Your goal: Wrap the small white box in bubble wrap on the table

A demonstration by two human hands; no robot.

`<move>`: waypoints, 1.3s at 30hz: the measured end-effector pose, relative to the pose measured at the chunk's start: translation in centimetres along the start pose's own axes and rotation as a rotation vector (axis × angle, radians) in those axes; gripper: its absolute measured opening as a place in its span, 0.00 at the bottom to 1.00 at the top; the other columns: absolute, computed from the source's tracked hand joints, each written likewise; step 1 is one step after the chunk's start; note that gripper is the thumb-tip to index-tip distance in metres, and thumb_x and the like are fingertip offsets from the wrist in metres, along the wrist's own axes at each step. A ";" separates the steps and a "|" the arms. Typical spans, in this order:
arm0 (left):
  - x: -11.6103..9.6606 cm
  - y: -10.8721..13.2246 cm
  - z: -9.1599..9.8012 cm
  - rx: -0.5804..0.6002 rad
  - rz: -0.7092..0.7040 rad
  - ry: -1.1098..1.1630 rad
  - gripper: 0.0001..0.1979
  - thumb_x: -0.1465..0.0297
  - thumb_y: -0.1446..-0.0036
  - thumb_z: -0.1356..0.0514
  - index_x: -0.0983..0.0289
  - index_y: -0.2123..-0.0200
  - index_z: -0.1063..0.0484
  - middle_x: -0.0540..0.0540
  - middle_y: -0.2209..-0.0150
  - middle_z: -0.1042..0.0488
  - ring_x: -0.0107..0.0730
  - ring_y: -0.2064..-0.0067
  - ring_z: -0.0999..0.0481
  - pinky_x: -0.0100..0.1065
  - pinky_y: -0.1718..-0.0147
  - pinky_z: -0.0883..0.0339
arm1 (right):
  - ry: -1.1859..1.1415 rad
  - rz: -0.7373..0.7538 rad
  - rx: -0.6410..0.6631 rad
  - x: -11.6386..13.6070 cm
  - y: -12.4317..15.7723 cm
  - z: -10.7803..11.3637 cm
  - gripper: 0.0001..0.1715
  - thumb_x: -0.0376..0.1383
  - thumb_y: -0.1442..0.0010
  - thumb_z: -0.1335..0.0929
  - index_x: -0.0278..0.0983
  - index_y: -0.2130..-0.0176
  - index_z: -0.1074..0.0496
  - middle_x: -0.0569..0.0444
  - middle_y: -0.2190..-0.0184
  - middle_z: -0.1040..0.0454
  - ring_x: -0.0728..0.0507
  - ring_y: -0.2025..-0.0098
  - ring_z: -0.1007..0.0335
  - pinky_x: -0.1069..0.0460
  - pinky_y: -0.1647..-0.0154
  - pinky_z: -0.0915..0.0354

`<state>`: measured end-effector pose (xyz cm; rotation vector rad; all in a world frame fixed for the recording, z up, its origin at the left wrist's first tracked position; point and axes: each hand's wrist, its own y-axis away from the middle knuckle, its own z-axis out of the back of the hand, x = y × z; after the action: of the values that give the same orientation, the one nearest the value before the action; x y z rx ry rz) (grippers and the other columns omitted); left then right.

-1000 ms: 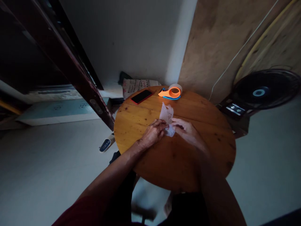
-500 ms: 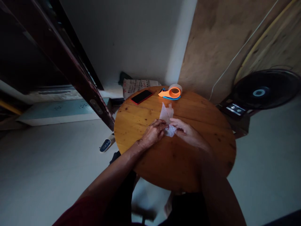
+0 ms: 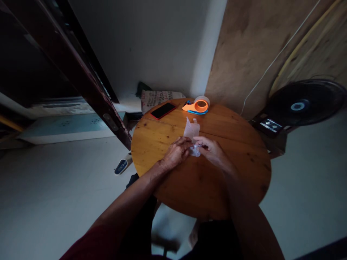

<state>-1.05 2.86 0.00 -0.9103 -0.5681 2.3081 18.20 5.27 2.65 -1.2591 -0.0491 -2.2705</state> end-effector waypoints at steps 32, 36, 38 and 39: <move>-0.2 0.0 0.3 0.044 -0.023 -0.012 0.19 0.81 0.47 0.44 0.62 0.53 0.26 0.58 0.51 0.30 0.39 0.48 0.33 0.43 0.49 0.33 | 0.102 -0.144 -0.028 1.6 0.3 1.0 0.08 0.36 0.46 0.36 0.37 0.73 0.29 0.58 0.80 0.31 0.49 0.77 0.37 0.55 0.75 0.44; -0.2 0.0 0.4 0.037 -0.001 -0.067 0.19 0.80 0.49 0.43 0.60 0.55 0.24 0.59 0.49 0.33 0.42 0.48 0.35 0.45 0.50 0.34 | 0.047 -0.147 -0.083 2.1 -0.1 -0.1 0.09 0.38 0.47 0.35 0.37 0.74 0.29 0.58 0.81 0.31 0.49 0.77 0.38 0.55 0.74 0.43; -0.2 0.0 0.4 0.044 0.018 -0.080 0.19 0.79 0.49 0.43 0.59 0.55 0.24 0.59 0.50 0.34 0.42 0.49 0.35 0.44 0.52 0.34 | 0.028 -0.145 -0.106 2.1 -0.2 -0.4 0.09 0.38 0.48 0.34 0.37 0.74 0.29 0.59 0.81 0.32 0.50 0.78 0.39 0.55 0.74 0.42; -0.3 0.0 0.3 0.054 0.025 -0.076 0.19 0.79 0.49 0.43 0.59 0.55 0.24 0.58 0.51 0.34 0.41 0.50 0.35 0.43 0.52 0.33 | 0.021 -0.146 -0.113 2.0 -0.3 -0.5 0.09 0.38 0.48 0.35 0.37 0.75 0.29 0.59 0.81 0.32 0.50 0.78 0.39 0.55 0.74 0.42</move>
<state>-1.14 2.66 0.36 -0.8118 -0.5268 2.3770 16.83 4.46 4.05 -1.3278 -0.0044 -2.4410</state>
